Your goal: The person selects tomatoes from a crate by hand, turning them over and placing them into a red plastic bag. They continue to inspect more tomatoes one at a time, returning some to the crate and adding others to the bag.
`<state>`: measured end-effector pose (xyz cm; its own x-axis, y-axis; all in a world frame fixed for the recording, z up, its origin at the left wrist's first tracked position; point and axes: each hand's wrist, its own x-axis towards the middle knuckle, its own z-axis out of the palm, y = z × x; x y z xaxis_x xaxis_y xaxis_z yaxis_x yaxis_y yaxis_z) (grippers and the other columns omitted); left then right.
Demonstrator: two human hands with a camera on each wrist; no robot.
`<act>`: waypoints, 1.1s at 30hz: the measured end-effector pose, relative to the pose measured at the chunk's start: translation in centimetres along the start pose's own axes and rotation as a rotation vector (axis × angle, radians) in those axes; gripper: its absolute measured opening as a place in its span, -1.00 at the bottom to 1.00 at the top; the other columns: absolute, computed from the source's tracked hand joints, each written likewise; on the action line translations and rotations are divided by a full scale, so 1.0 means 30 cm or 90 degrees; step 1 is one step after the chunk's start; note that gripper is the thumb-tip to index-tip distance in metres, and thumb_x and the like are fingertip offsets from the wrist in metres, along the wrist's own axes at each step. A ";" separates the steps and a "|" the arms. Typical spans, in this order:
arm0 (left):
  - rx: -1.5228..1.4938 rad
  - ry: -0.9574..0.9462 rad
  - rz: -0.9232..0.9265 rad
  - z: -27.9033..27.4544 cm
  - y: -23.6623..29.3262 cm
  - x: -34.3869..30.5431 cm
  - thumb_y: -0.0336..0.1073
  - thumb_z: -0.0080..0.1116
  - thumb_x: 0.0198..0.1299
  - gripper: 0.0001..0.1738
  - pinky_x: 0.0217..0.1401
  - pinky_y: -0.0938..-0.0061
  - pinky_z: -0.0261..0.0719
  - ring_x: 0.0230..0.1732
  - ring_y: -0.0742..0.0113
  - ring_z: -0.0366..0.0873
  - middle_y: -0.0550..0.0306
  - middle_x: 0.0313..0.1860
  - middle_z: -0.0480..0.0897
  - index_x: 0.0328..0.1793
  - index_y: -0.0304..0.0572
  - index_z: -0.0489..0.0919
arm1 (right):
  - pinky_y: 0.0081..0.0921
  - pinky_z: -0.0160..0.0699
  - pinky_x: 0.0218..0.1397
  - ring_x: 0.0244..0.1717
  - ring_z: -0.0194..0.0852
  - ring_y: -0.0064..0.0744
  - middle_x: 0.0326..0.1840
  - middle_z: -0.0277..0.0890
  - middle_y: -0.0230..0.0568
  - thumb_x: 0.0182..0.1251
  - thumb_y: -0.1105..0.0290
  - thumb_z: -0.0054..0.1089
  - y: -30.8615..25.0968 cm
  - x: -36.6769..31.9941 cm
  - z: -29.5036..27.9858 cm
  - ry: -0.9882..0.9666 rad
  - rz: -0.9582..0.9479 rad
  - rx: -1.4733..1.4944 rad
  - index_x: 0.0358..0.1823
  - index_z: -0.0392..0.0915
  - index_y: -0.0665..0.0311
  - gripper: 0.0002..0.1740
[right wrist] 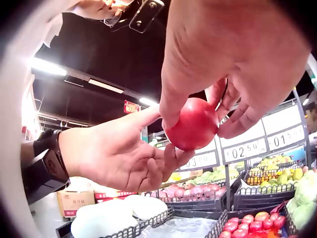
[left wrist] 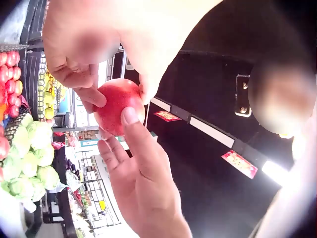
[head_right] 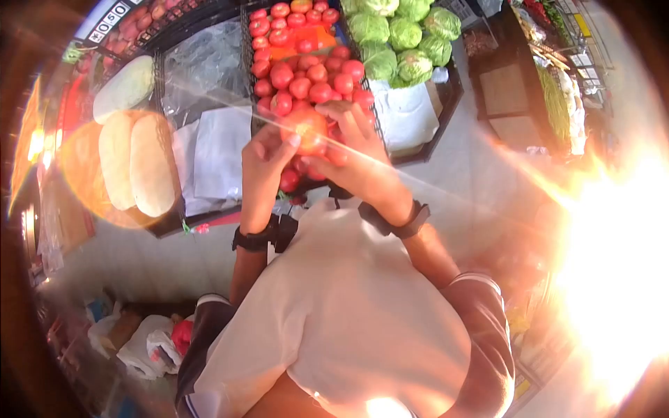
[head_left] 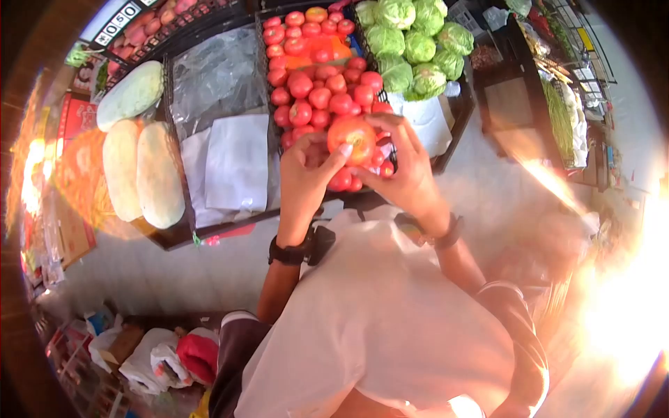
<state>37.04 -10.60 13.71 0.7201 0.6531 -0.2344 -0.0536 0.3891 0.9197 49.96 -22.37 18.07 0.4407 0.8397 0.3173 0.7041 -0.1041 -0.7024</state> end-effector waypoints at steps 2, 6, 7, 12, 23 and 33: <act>0.033 0.025 0.016 0.017 -0.012 0.057 -0.25 0.41 0.27 -0.63 -0.19 0.63 0.57 -0.27 0.54 0.63 0.09 -0.20 0.71 -0.01 -0.44 0.59 | -0.17 0.57 0.16 0.22 0.42 0.10 0.24 0.40 -0.01 -0.04 0.34 0.56 0.066 0.069 -0.014 -0.063 -0.048 -0.015 0.22 0.44 0.31 -0.26; 0.151 0.097 0.014 0.034 -0.036 0.227 -0.14 0.24 0.41 -0.56 -0.11 0.58 0.58 -0.18 0.49 0.64 0.14 -0.15 0.70 0.12 -0.46 0.58 | -0.23 0.61 0.08 0.12 0.51 0.08 0.19 0.44 0.03 -0.06 0.26 0.59 0.286 0.243 0.012 -0.131 0.027 0.077 0.15 0.50 0.37 -0.29; 0.107 0.086 0.005 0.034 -0.062 0.290 -0.16 0.22 0.42 -0.57 -0.07 0.58 0.57 -0.15 0.48 0.64 0.14 -0.13 0.69 0.14 -0.46 0.57 | -0.23 0.61 0.08 0.10 0.53 0.07 0.15 0.46 0.04 -0.06 0.23 0.60 0.372 0.300 0.032 -0.127 0.025 0.084 0.14 0.52 0.36 -0.29; 0.183 0.068 0.024 0.013 -0.249 0.644 -0.25 0.20 0.42 -0.62 0.14 0.46 0.59 0.05 0.29 0.69 -0.03 0.00 0.72 0.20 -0.40 0.56 | -0.30 0.64 0.08 -0.02 0.65 -0.03 0.01 0.60 0.05 0.00 0.11 0.63 0.875 0.696 0.203 -0.125 0.030 -0.003 0.14 0.55 0.37 -0.27; 0.434 0.106 -0.054 -0.084 -0.415 0.979 -0.21 0.28 0.33 -0.58 0.17 0.33 0.62 0.11 0.07 0.69 -0.15 0.06 0.71 0.16 -0.39 0.58 | -0.14 0.60 0.22 0.15 0.57 0.15 0.22 0.46 0.20 -0.16 -0.03 0.59 1.648 1.098 0.758 -0.235 0.140 -0.061 0.22 0.48 0.29 -0.10; 0.500 0.086 -0.070 -0.206 -0.515 1.331 -0.13 0.25 0.36 -0.55 0.11 0.38 0.63 0.10 0.22 0.69 -0.07 0.06 0.73 0.21 -0.34 0.58 | -0.06 0.59 0.18 0.17 0.50 0.21 0.21 0.41 0.21 -0.05 0.03 0.60 1.738 1.079 0.921 -0.201 0.096 -0.006 0.20 0.41 0.27 -0.17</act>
<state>62.35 13.49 -11.81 0.6006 0.7299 -0.3263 0.5508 -0.0819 0.8306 85.55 14.11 -25.90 0.3467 0.9380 -0.0032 0.6500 -0.2427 -0.7201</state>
